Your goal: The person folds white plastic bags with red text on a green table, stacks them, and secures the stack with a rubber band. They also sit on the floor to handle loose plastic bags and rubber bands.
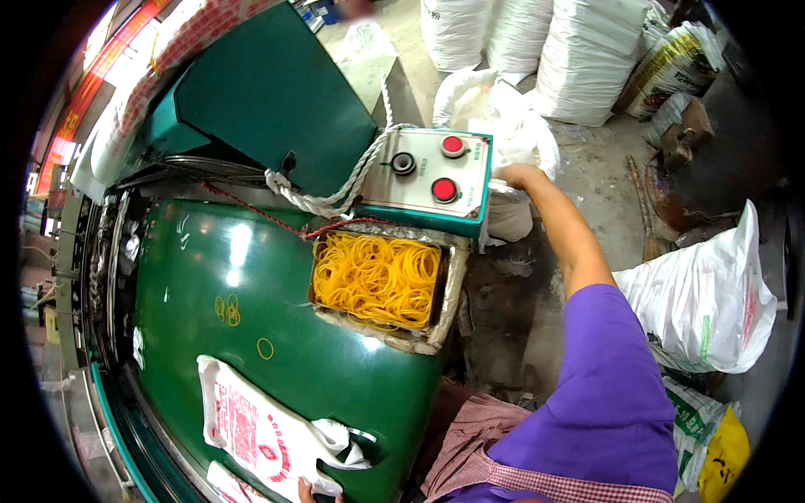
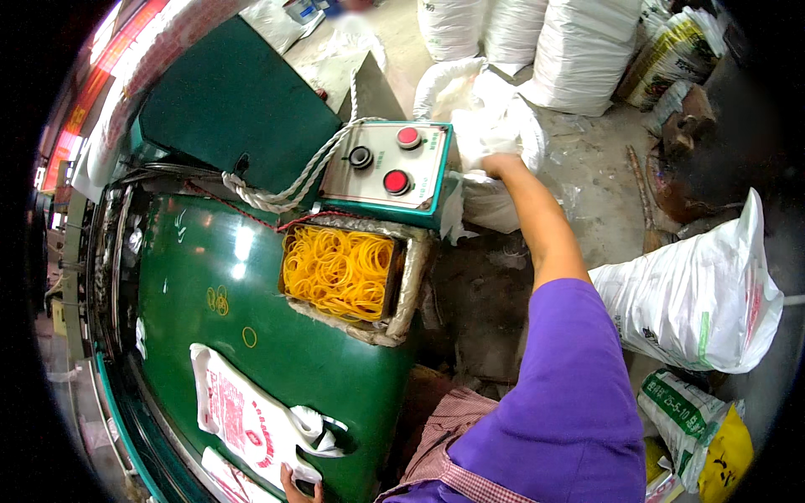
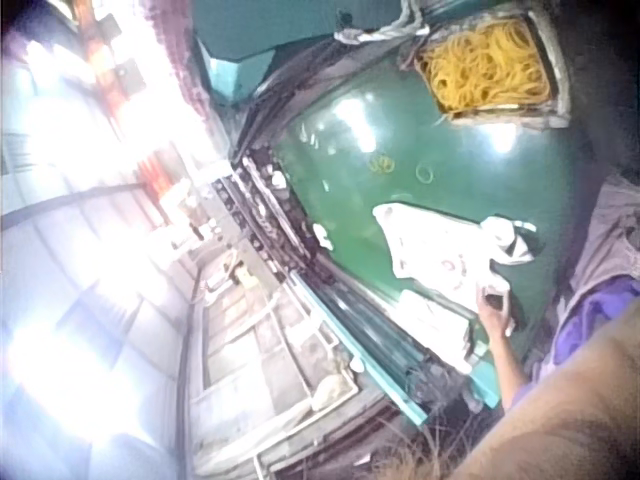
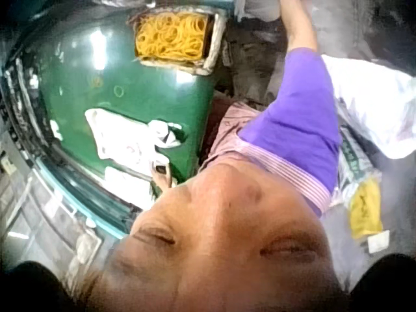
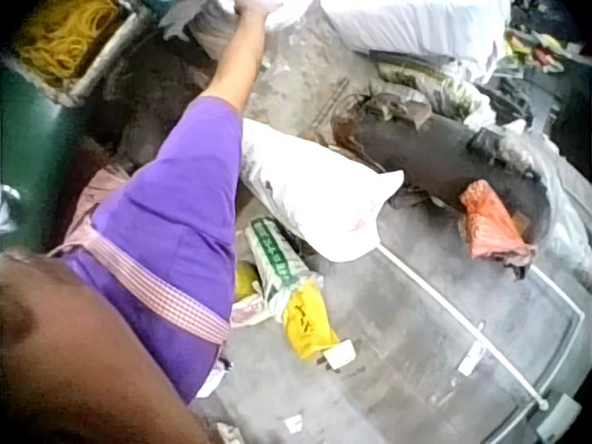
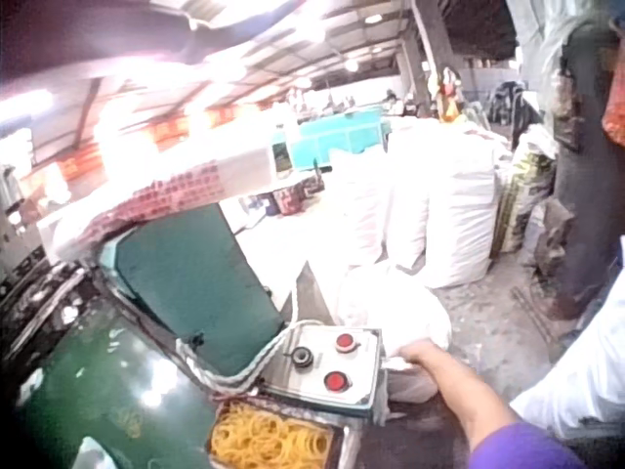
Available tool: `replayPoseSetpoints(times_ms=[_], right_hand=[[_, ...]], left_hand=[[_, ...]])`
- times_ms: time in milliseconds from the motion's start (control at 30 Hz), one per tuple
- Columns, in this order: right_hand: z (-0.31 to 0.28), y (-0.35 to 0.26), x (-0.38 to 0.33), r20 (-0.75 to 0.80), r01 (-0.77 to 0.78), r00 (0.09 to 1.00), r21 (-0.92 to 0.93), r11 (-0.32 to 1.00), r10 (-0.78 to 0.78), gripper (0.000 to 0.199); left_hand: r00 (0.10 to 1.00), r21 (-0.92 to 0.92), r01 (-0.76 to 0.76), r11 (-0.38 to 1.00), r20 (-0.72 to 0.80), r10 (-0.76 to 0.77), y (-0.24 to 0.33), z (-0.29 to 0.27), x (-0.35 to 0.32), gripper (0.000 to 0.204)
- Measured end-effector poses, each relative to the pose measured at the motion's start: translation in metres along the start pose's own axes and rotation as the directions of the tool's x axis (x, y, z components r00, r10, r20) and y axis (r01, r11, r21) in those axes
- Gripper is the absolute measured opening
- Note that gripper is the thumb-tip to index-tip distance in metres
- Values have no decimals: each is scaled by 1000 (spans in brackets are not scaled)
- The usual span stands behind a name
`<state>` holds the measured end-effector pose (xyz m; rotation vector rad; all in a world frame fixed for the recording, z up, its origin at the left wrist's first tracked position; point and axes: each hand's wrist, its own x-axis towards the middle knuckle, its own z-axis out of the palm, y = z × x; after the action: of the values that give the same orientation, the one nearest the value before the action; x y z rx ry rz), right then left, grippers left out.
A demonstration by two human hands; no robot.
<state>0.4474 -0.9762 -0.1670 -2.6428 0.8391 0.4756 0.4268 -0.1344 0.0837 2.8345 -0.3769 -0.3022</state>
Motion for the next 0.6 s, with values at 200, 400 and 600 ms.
replayPoseSetpoints(times_ms=[200,400,600], right_hand=[[-58,-73,-122,-698,335,713,412,847,57,26],[61,-112,-254,-528,365,834,744,559,159,26],[89,-245,-365,-515,725,688,464,509,-511,22]], left_hand=[[972,41,-205,978,-111,209,-50,27,-16,66],[916,176,-305,936,-215,339,-27,27,-27,60],[813,190,-386,903,-393,430,-26,22,-12,29]])
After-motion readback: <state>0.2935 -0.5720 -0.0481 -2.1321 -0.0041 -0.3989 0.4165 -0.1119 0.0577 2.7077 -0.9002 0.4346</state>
